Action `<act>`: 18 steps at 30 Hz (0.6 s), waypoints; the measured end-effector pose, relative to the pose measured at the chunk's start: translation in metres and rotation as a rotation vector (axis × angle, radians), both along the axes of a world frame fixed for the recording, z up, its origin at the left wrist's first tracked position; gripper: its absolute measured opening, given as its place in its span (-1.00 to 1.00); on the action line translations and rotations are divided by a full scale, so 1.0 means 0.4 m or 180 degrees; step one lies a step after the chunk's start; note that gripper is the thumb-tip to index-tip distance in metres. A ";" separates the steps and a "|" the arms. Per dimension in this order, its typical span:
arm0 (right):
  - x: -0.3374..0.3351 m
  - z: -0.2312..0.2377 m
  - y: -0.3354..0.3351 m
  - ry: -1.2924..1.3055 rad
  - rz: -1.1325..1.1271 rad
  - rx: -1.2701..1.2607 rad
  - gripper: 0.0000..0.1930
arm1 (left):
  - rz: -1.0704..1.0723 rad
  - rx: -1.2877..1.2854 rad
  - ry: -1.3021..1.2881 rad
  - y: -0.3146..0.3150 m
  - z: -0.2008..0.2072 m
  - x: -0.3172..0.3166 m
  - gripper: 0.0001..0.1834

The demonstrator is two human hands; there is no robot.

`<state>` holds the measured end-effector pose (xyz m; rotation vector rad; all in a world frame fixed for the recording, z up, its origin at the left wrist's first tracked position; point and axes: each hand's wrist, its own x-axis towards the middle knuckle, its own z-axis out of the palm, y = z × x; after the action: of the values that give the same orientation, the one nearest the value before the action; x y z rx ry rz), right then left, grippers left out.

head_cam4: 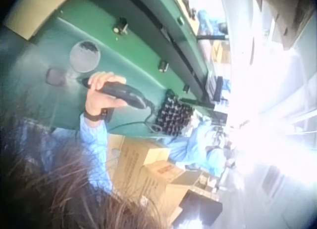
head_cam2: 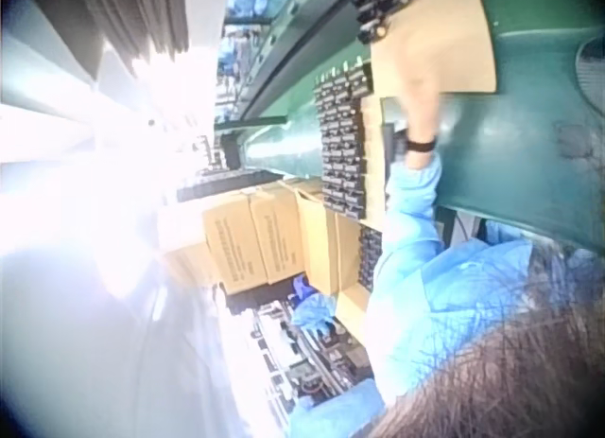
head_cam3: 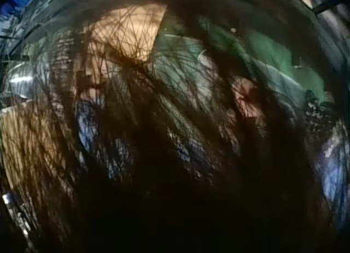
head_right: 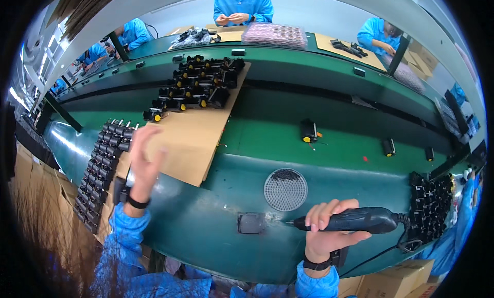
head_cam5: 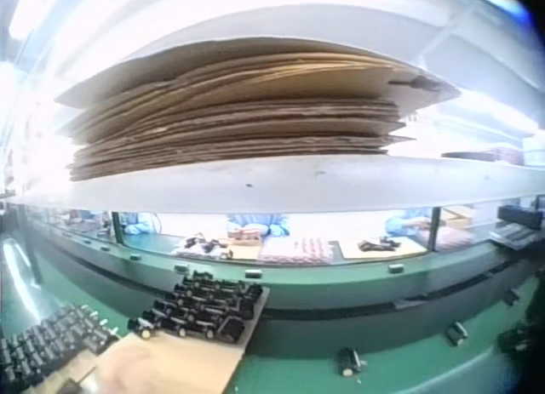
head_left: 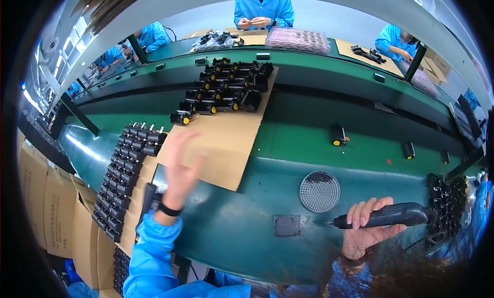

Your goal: The person picks up black plastic components from a tray and uses an electric screwdriver to fasten parts on each component.

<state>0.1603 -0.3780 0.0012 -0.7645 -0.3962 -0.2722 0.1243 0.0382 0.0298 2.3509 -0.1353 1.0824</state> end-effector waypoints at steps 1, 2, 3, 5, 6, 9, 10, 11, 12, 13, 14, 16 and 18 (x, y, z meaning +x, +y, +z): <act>0.001 -0.008 -0.015 0.0013 -0.0060 -0.0047 -0.14 | -0.0426 0.0096 0.0119 -0.121 0.015 0.049 -0.53; 0.004 -0.017 -0.024 0.0023 -0.0045 -0.0015 -0.14 | -0.0829 0.0222 0.0232 -0.227 0.030 0.094 -0.55; 0.005 -0.021 -0.026 0.0018 -0.0023 0.0028 -0.13 | -0.1269 0.0154 0.0438 -0.304 0.024 0.141 -0.55; 0.008 -0.021 -0.013 0.0098 -0.0105 0.0046 -0.12 | -0.1716 0.0235 0.0654 -0.420 -0.011 0.234 -0.48; 0.013 -0.023 -0.010 0.0132 -0.0132 0.0043 -0.11 | -0.1788 0.0266 0.0666 -0.468 -0.037 0.290 -0.44; 0.012 -0.014 0.001 0.0216 -0.0152 0.0075 -0.11 | -0.1761 0.0605 0.0574 -0.550 -0.116 0.466 -0.29; 0.013 -0.012 0.003 0.0230 -0.0188 0.0043 -0.10 | -0.1642 0.1027 0.0449 -0.567 -0.138 0.515 -0.28; 0.012 -0.013 -0.003 0.0250 -0.0256 -0.0014 -0.10 | -0.1547 0.1420 0.0313 -0.590 -0.162 0.560 -0.26; 0.010 -0.006 -0.002 0.0272 -0.0286 -0.0016 -0.09 | -0.1539 0.1709 0.0520 -0.592 -0.174 0.593 -0.25; 0.013 -0.010 0.002 0.0299 -0.0265 -0.0014 -0.09 | -0.1526 0.1705 0.0551 -0.581 -0.180 0.615 -0.25; 0.015 -0.014 0.006 0.0320 -0.0265 -0.0018 -0.09 | -0.1745 0.1760 0.1042 -0.563 -0.184 0.633 -0.27; 0.011 -0.009 -0.003 0.0328 -0.0301 -0.0026 -0.09 | -0.1989 0.1730 0.1302 -0.554 -0.169 0.638 -0.37; 0.006 0.000 -0.004 0.0372 -0.0341 0.0009 -0.08 | -0.1809 0.1850 0.1501 -0.530 -0.150 0.606 -0.39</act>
<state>0.1629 -0.3795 0.0014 -0.7961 -0.2448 -0.3268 0.3668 -0.1739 -0.0303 2.7249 -0.9787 0.2095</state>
